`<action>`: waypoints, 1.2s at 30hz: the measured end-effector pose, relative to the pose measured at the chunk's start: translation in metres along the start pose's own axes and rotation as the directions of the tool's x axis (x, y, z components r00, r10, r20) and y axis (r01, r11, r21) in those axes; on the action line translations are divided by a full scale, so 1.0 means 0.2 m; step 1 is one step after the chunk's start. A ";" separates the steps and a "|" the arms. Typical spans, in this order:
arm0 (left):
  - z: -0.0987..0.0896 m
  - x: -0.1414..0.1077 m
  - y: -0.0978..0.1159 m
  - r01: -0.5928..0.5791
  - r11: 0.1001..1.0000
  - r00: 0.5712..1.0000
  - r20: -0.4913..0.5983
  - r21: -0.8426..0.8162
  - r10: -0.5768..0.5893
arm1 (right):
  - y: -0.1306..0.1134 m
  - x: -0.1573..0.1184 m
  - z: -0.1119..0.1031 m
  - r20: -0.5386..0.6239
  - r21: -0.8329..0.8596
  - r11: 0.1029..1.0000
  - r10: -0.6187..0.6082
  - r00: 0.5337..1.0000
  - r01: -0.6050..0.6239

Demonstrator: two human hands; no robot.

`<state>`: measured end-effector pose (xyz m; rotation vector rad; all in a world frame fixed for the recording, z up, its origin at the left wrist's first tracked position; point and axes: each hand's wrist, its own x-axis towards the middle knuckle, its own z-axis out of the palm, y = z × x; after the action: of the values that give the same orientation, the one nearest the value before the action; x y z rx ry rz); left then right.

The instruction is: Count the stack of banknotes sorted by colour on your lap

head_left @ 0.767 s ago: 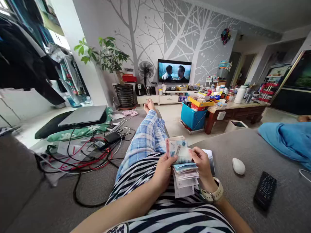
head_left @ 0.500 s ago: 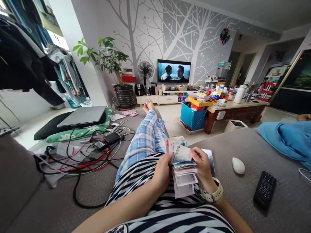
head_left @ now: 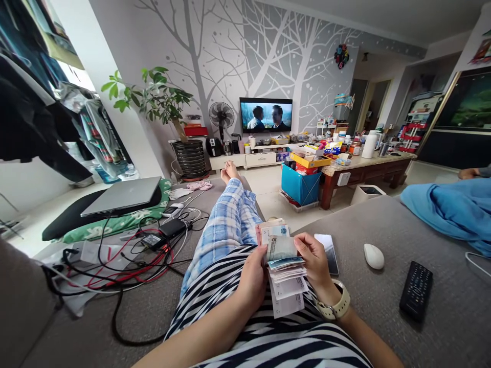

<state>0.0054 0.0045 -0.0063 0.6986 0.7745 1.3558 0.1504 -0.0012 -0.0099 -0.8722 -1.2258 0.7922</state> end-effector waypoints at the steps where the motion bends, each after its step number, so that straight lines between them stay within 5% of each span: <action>1: 0.00 0.00 0.00 0.019 1.000 1.000 0.011 -0.002 -0.019 | 0.00 0.00 0.00 0.002 0.004 1.000 0.002 1.000 -0.002; 31: 0.03 -0.01 0.02 0.037 0.997 0.999 0.031 0.062 -0.039 | 0.00 0.00 -0.03 0.023 -0.011 1.000 -0.017 1.000 0.017; 36: 0.04 -0.02 0.02 0.057 0.998 0.998 0.021 0.009 -0.057 | -0.01 -0.01 -0.02 0.061 0.124 0.991 0.035 0.998 -0.042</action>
<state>0.0084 0.0013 0.0017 0.6909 0.7783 1.2922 0.1541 -0.0047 -0.0100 -0.7771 -1.2003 0.9217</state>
